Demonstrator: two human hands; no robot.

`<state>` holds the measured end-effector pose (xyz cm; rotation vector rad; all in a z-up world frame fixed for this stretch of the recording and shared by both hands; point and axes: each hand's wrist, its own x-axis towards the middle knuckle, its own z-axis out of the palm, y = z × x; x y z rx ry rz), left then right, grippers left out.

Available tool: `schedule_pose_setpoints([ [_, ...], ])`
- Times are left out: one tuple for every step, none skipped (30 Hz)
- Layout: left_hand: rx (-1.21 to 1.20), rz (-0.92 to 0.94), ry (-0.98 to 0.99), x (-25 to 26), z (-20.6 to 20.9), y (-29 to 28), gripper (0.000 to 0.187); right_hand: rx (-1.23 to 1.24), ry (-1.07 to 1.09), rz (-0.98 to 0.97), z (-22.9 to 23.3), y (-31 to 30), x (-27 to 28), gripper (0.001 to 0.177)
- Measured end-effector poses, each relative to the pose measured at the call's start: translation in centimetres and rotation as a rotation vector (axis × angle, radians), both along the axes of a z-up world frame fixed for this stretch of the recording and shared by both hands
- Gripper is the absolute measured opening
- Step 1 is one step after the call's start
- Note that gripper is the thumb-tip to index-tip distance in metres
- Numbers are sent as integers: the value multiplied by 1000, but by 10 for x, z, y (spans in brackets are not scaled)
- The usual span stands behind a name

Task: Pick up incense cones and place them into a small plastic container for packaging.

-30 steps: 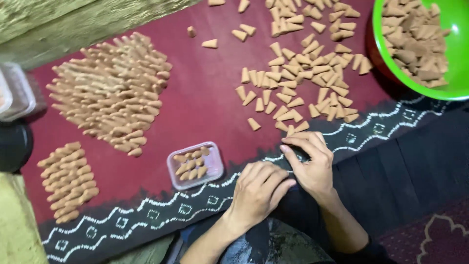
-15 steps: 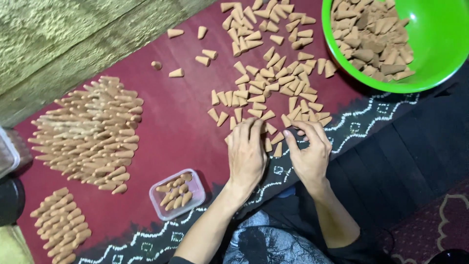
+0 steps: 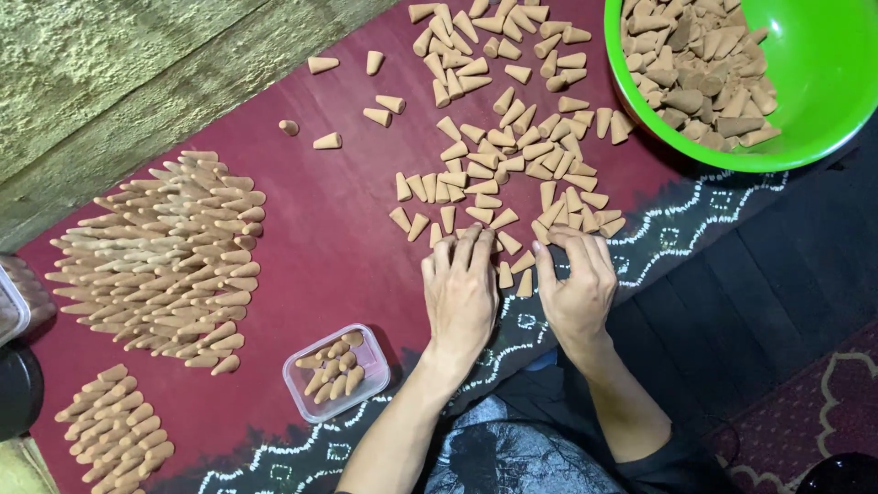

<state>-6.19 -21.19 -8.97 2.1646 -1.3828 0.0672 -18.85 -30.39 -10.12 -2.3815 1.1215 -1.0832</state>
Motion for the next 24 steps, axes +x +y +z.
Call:
schedule_pose_setpoints([
  [0, 1, 1, 1, -1, 0, 32, 0, 1, 1, 0, 0, -1, 10],
  [0, -2, 26, 2, -1, 1, 33, 25, -19, 19, 0, 0, -3, 11],
  [-3, -7, 49, 3, -2, 0, 34, 47, -42, 36, 1, -1, -4, 12],
  [-5, -7, 49, 3, 1, 0, 34, 44, -42, 36, 0, 1, -6, 12],
  [-29, -9, 108, 3, 3, -1, 32, 51, -58, 33, -1, 2, -7, 12],
  [-53, -12, 166, 4, 6, -1, 31, 57, -74, 30, -2, 3, -8, 13],
  [-54, -10, 165, 4, 4, 0, 31, 56, -76, 31, 2, 4, -8, 13],
  [-74, -19, 173, 5, 3, 0, 29, 54, -73, 34, 5, 6, -9, 12],
  [-94, -29, 181, 6, 1, 0, 27, 51, -71, 36, 8, 7, -9, 11],
  [-96, -29, 180, 6, -2, 1, 27, 50, -72, 37, 11, 8, -9, 11],
  [-120, -43, 194, 6, -6, 1, 28, 37, -74, 38, 13, 8, -8, 11],
  [-144, -57, 208, 6, -10, 1, 29, 25, -75, 39, 15, 8, -7, 11],
  [-143, -59, 208, 6, -9, 2, 29, 25, -76, 37, 19, 7, -5, 11],
  [-156, -75, 182, 5, -9, 3, 27, 20, -75, 56, 23, 6, -4, 11],
  [-173, -94, 153, 5, -9, 2, 26, 9, -78, 74, 26, 4, -1, 11],
  [-176, -99, 149, 4, -12, 3, 26, 6, -82, 70, 26, 2, 0, 11],
  [-180, -121, 120, 2, -14, 4, 23, 3, -70, 69, 27, -1, 1, 11],
  [-184, -144, 90, 1, -17, 4, 21, 0, -59, 69, 27, -3, 1, 10],
  [-185, -148, 90, 1, -16, 4, 21, -1, -59, 64, 23, -10, -3, 10],
  [-192, -137, 88, 1, -15, 4, 21, -4, -56, 55, 18, -16, -6, 10],
  [-200, -123, 84, 1, -14, 4, 21, -7, -53, 48, 12, -23, -9, 11],
  [-200, -126, 83, 1, -12, 5, 21, -8, -55, 46, 7, -32, -14, 11],
  [-193, -101, 49, 0, -10, 5, 23, 3, -49, 32, 1, -42, -19, 11],
  [-185, -76, 15, 0, -7, 4, 25, 13, -43, 18, -5, -52, -23, 12],
])
